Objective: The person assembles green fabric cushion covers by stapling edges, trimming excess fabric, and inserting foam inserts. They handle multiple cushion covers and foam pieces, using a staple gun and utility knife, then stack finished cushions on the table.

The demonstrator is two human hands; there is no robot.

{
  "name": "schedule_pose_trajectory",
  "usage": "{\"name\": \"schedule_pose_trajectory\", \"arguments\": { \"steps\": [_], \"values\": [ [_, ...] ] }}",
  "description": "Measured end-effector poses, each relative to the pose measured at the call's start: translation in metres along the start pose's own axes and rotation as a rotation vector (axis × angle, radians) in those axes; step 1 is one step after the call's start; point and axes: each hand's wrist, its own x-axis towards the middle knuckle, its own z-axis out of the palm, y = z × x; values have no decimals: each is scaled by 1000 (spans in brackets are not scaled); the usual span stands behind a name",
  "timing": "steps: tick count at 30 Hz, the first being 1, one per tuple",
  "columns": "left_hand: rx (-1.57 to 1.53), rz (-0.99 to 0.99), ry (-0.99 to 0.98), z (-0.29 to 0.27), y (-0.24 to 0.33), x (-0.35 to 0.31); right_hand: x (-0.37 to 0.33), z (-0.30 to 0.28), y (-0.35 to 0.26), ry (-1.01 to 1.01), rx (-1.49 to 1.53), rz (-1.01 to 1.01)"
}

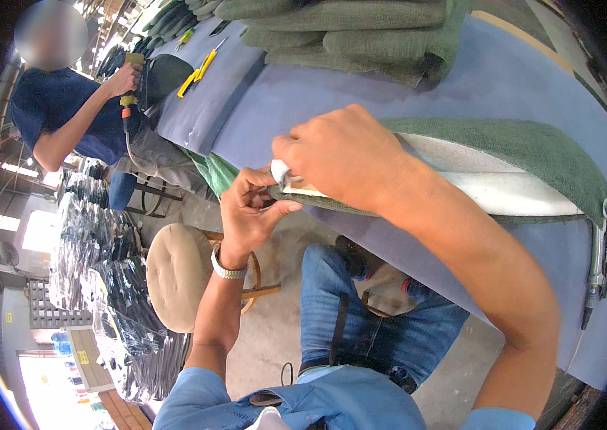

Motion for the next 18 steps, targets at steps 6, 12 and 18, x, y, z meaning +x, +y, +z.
{"name": "schedule_pose_trajectory", "arguments": {
  "steps": [6, 12, 18],
  "values": [
    [239, 158, 6, 1, 4, 9, 3, -18, 13, -73, 289, 76],
    [307, 103, 48, 5, 23, 36, -15, -82, 2, -70, 90, 199],
    [233, 43, 46, -10, 7, 33, -178, -183, 26, 758, -108, 320]
  ]
}}
